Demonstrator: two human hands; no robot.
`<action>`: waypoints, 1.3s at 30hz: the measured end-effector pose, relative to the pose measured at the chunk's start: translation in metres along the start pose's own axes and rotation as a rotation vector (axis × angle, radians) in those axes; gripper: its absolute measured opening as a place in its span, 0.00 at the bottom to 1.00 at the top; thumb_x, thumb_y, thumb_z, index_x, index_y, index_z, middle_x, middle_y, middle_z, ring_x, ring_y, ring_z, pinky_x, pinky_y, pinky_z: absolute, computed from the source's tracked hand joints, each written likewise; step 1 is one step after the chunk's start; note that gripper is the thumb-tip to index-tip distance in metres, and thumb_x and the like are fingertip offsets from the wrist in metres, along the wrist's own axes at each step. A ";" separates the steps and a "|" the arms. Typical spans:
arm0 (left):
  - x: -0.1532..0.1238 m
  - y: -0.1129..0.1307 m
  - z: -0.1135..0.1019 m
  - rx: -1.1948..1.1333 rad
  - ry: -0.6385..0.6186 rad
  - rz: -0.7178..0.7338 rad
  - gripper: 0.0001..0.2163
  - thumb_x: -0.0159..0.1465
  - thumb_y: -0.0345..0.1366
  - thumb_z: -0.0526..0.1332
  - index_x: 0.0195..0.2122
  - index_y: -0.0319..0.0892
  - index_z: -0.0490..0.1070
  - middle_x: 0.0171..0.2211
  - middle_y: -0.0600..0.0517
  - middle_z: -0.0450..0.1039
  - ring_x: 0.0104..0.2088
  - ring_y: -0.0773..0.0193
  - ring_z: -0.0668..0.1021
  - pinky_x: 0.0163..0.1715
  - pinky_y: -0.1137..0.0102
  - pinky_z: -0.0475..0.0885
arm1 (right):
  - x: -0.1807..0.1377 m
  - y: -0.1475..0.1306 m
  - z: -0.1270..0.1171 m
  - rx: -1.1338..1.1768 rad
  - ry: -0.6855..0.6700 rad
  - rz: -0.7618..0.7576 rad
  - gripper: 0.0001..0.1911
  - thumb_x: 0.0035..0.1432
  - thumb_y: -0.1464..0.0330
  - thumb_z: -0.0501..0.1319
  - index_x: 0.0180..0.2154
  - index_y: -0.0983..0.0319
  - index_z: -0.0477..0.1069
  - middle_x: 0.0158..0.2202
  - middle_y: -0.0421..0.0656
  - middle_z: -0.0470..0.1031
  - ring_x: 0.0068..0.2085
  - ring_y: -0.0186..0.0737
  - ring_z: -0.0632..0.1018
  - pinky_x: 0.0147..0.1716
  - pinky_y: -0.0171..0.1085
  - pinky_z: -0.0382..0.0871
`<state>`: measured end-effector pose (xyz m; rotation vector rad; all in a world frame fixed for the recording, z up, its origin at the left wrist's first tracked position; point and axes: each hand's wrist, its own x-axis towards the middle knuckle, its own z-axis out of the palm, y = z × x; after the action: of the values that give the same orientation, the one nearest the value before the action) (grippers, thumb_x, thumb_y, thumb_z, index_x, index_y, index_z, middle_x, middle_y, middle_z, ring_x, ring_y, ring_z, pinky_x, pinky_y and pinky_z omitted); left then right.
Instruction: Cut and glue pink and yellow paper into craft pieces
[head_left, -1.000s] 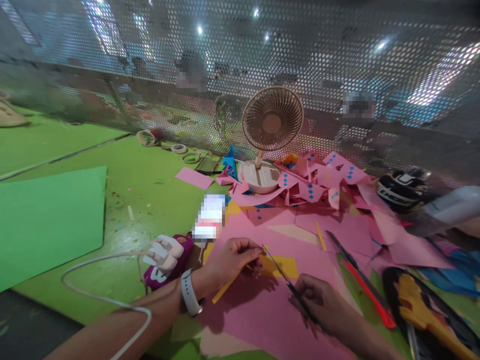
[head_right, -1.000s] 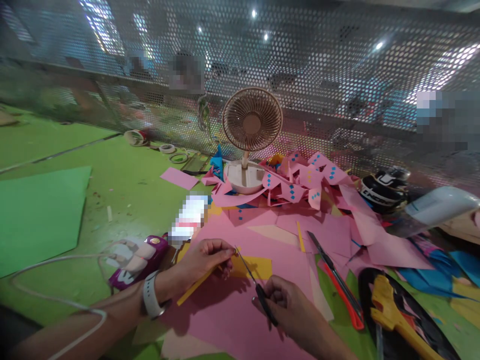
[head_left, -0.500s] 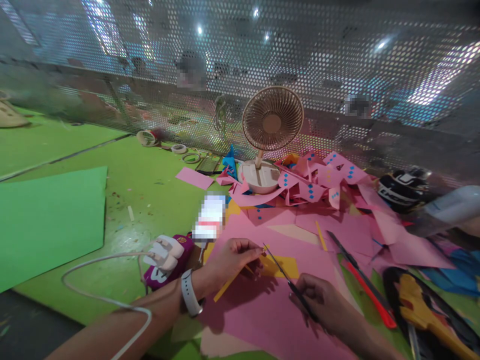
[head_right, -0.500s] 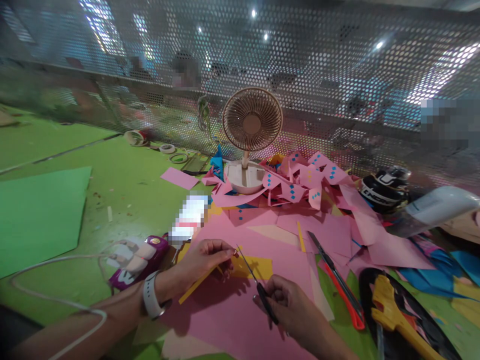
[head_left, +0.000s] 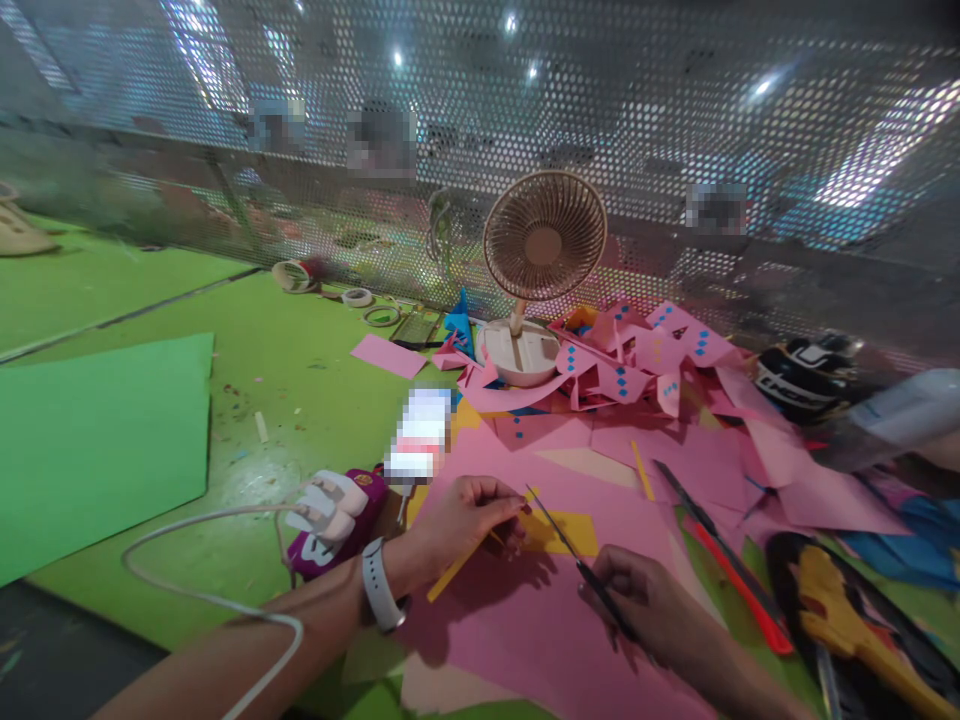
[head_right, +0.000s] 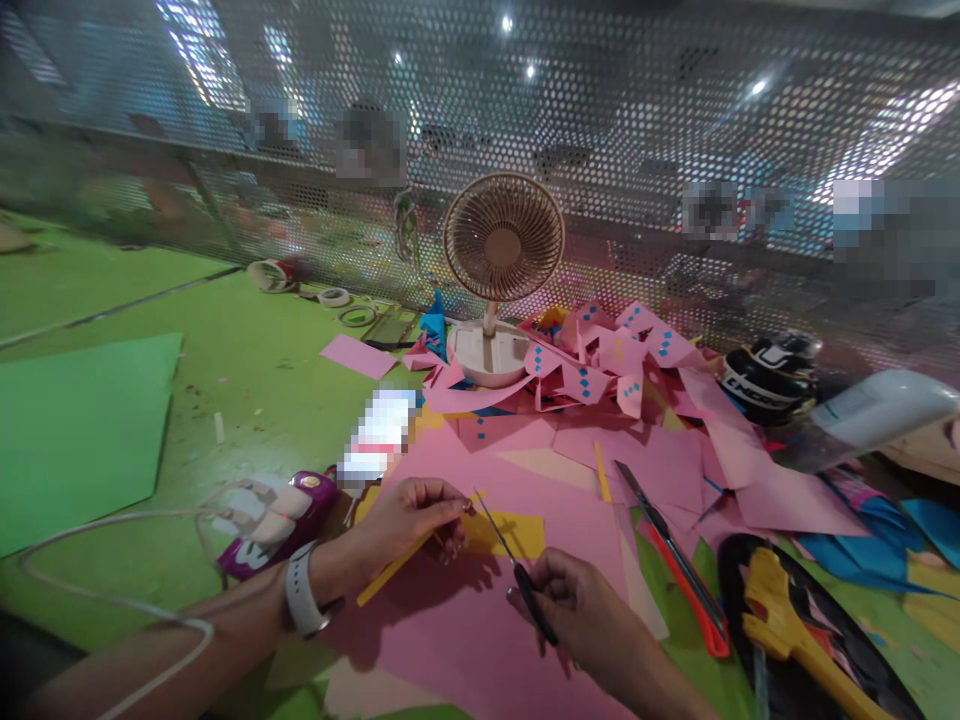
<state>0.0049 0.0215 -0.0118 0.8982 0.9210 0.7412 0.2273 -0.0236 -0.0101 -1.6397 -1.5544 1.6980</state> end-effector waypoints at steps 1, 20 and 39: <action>0.000 0.000 0.000 0.000 0.002 -0.004 0.12 0.54 0.43 0.64 0.31 0.38 0.71 0.21 0.53 0.74 0.19 0.69 0.74 0.23 0.73 0.69 | 0.000 0.001 0.000 -0.002 -0.002 0.000 0.22 0.45 0.50 0.62 0.25 0.61 0.60 0.16 0.32 0.64 0.13 0.24 0.62 0.11 0.26 0.52; 0.000 0.002 0.002 0.007 0.045 0.053 0.14 0.54 0.45 0.63 0.32 0.38 0.71 0.23 0.53 0.73 0.21 0.69 0.74 0.24 0.72 0.70 | -0.005 -0.003 -0.003 0.023 -0.052 0.013 0.20 0.49 0.51 0.60 0.27 0.61 0.59 0.16 0.33 0.67 0.12 0.23 0.62 0.11 0.26 0.52; 0.000 0.000 0.001 -0.001 -0.005 0.054 0.13 0.55 0.43 0.63 0.31 0.37 0.70 0.23 0.52 0.73 0.20 0.70 0.74 0.23 0.73 0.70 | -0.003 -0.004 -0.001 -0.028 -0.017 -0.014 0.16 0.49 0.58 0.63 0.25 0.61 0.60 0.17 0.33 0.66 0.15 0.26 0.66 0.14 0.26 0.54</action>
<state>0.0060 0.0212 -0.0112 0.9263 0.8953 0.7850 0.2272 -0.0247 -0.0052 -1.6287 -1.6005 1.6948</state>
